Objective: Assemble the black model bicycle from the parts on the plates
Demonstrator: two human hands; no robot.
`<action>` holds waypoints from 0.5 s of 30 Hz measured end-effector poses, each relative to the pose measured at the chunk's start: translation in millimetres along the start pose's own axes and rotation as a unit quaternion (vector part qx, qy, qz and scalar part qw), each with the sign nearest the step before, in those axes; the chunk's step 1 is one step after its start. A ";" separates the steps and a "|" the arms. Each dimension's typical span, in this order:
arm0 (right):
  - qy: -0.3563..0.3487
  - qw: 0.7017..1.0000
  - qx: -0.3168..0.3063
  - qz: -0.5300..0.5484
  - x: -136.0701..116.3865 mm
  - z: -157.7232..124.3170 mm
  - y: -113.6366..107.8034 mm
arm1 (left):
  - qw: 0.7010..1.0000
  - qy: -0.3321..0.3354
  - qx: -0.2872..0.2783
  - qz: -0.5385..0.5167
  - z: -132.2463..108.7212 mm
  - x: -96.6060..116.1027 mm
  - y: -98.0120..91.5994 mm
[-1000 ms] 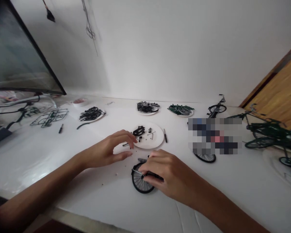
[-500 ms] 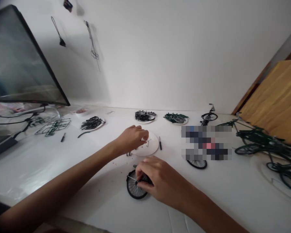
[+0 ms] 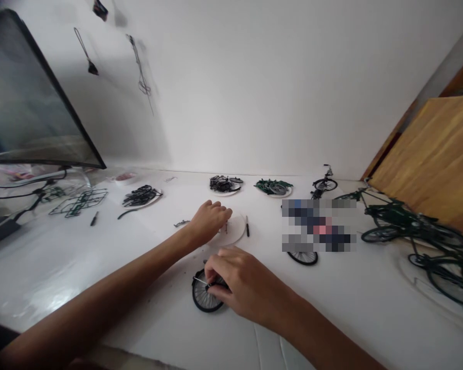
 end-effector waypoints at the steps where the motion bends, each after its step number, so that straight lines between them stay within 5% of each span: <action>1: 0.003 1.000 -0.001 0.000 0.3 0.4 0.0 | 1.000 -0.007 -0.003 0.004 0.3 -0.8 1.9; 15: 0.006 1.000 -0.007 0.013 3.3 -1.5 0.6 | 0.999 -0.035 -0.022 -0.023 -10.6 -21.7 15.1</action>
Point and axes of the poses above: each hand's wrist, its own z-axis towards the middle knuckle, its own y-axis out of the palm, x = y × z, the point moved 4 cm from there along z, towards the middle knuckle, and after that the axes turned 10 degrees about z, right-handed, at the moved point
